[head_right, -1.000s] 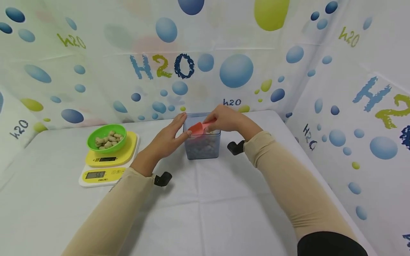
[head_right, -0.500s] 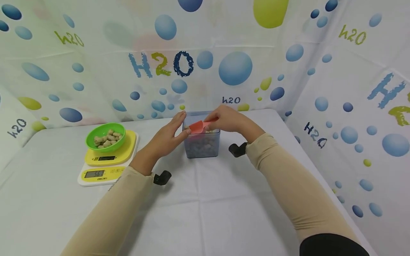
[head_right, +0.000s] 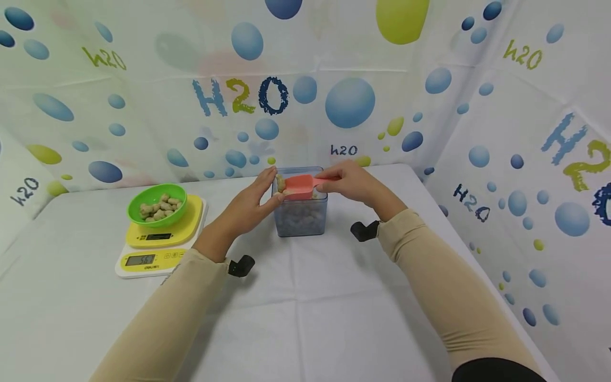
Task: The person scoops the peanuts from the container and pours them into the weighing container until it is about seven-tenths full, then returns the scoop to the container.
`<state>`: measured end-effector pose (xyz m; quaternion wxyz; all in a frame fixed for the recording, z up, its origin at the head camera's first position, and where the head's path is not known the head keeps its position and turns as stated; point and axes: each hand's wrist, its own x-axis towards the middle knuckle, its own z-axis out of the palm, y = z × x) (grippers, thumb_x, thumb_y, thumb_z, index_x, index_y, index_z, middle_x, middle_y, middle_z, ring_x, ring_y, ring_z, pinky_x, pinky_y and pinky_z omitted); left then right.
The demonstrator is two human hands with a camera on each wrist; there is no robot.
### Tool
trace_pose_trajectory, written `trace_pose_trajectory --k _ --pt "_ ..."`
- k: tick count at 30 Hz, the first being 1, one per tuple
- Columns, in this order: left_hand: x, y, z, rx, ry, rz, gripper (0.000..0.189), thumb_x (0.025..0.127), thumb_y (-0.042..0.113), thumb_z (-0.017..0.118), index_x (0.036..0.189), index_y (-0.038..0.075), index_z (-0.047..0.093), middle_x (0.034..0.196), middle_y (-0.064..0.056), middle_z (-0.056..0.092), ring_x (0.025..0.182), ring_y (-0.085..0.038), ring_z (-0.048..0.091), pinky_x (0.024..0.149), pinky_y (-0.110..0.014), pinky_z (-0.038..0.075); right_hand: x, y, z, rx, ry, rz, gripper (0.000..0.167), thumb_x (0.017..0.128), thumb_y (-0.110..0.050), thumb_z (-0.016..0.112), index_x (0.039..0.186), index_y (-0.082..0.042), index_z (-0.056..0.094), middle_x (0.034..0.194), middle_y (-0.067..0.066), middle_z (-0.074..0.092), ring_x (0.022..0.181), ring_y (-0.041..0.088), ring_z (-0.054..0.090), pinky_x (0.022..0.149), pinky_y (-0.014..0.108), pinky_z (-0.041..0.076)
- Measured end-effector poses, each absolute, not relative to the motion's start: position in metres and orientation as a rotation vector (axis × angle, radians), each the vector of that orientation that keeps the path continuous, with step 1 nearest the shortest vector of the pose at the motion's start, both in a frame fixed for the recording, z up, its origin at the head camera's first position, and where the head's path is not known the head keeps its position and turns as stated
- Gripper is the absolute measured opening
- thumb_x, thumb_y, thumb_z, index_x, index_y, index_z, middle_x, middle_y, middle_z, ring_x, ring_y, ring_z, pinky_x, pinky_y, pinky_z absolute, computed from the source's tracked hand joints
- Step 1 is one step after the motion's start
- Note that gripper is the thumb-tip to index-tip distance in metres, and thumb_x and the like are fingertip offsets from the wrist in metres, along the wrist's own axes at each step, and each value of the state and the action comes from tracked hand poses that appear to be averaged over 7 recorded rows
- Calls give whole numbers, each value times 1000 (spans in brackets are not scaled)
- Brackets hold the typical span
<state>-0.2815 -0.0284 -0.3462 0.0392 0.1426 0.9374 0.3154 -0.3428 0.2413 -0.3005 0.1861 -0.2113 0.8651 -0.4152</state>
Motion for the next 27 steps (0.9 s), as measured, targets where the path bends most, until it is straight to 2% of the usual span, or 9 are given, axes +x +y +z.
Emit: trace_pose_trajectory --k 3,6,16,23,27 --pt "-282 -27 -346 432 2874 965 80 96 66 37 159 27 7 167 7 4 153 -15 8 122 -47 20 -344 241 -303 -585 2432 -1191 43 91 -29 72 129 -10 66 136 7 60 113 25 59 100 47 51" --pt "-283 -26 -346 427 2873 970 81 96 66 38 160 26 8 167 6 5 153 -16 9 122 -48 20 -345 242 -304 -589 2442 -1186 43 91 -29 71 130 -10 66 131 8 63 108 24 60 97 46 52" --pt "-284 -24 -342 414 2866 970 82 95 69 35 160 26 8 166 9 3 153 -15 9 122 -47 21 -349 250 -300 -552 2448 -1192 48 91 -31 71 133 -9 63 139 12 57 116 27 58 102 50 48" --pt "-284 -23 -339 408 2871 967 80 97 64 39 160 24 10 166 9 4 153 -14 10 122 -46 21 -353 257 -298 -536 2452 -1191 48 91 -31 71 134 -10 63 141 9 53 116 27 51 98 46 49" --pt "-285 -24 -340 410 2867 984 80 97 64 39 160 25 10 166 9 4 153 -15 9 122 -47 20 -355 259 -298 -528 2436 -1201 48 91 -32 71 133 -11 63 140 8 53 120 28 51 102 50 48"
